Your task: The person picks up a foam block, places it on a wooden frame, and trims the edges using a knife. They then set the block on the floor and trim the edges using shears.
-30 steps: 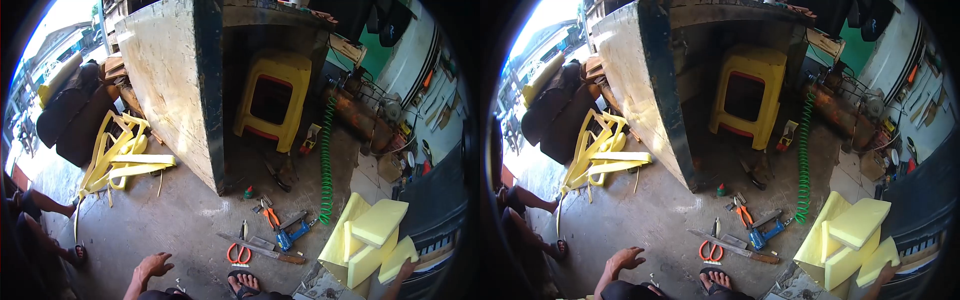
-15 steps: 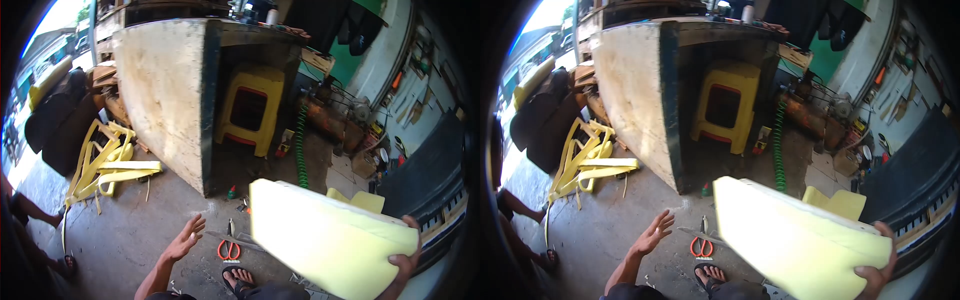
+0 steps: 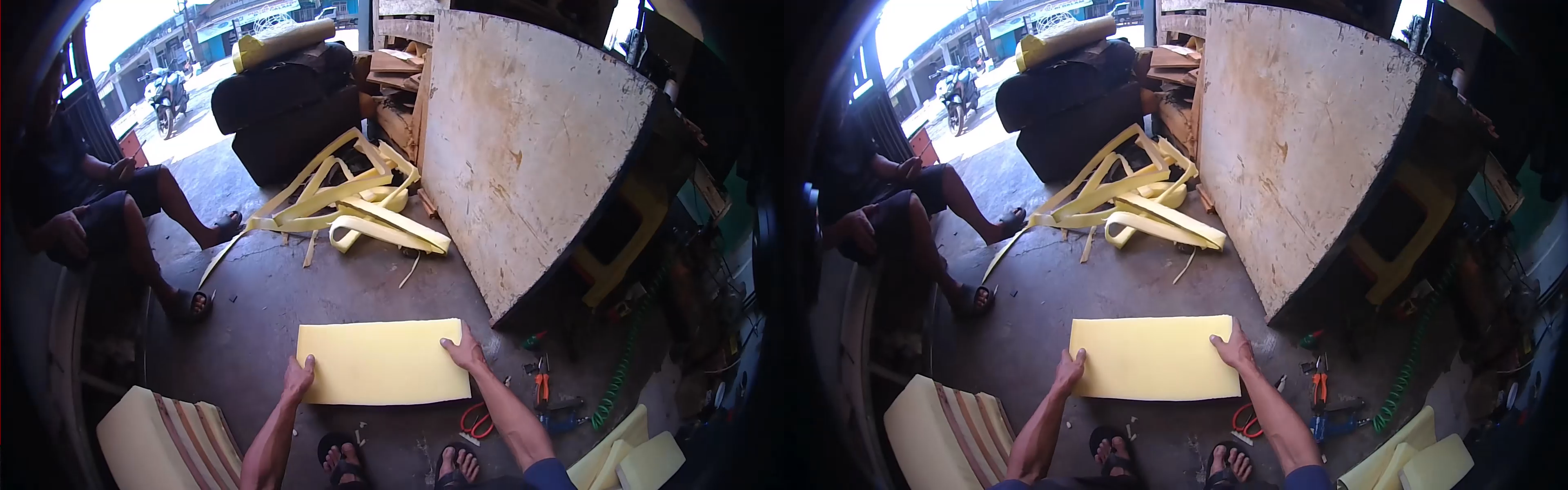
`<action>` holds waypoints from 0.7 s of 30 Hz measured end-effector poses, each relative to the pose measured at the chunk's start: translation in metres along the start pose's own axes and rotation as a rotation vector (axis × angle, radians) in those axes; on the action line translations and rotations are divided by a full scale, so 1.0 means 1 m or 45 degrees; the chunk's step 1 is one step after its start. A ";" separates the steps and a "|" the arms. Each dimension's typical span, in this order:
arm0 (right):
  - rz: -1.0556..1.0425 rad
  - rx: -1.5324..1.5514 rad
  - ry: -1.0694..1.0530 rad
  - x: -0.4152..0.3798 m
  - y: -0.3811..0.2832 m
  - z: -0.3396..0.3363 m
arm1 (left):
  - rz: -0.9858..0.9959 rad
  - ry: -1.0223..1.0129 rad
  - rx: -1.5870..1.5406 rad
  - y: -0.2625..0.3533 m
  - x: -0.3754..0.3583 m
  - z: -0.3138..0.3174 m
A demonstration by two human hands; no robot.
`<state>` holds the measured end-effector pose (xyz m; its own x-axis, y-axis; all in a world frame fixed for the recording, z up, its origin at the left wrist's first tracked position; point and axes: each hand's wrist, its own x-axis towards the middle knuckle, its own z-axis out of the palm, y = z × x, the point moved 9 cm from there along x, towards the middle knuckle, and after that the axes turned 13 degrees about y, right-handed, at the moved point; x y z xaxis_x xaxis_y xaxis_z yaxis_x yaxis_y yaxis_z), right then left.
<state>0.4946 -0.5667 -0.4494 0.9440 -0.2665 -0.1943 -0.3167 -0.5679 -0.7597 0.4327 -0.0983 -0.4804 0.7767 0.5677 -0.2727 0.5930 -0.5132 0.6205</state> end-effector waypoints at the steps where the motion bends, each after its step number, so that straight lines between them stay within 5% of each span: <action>1: -0.147 -0.190 0.198 0.002 -0.020 0.006 | 0.118 0.145 0.067 0.005 -0.001 -0.005; 3: -0.306 -0.382 0.388 0.013 -0.064 0.025 | 0.488 0.441 0.196 0.053 -0.008 -0.009; 5: -0.825 -0.546 0.485 0.006 -0.138 0.048 | 0.929 0.543 0.235 0.127 -0.021 -0.003; 6: -0.819 -0.338 0.211 0.015 -0.159 0.069 | 1.123 0.509 0.182 0.164 -0.024 0.009; 8: -0.580 -0.523 -0.251 0.043 -0.153 0.131 | 0.879 -0.125 0.054 0.197 -0.003 0.064; 11: -0.540 -0.688 -0.131 0.066 -0.115 0.180 | 0.762 -0.036 0.650 0.183 0.019 0.124; 15: -0.557 -0.541 0.096 0.069 -0.110 0.181 | 0.952 0.283 0.483 0.181 0.020 0.132; 21: -0.717 -0.523 0.062 0.052 -0.126 0.146 | 1.043 0.151 0.534 0.173 0.017 0.105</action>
<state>0.5972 -0.3955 -0.4545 0.9726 0.1257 0.1958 0.2015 -0.8758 -0.4386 0.5702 -0.2448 -0.4547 0.9742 -0.0248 0.2245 -0.0850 -0.9611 0.2629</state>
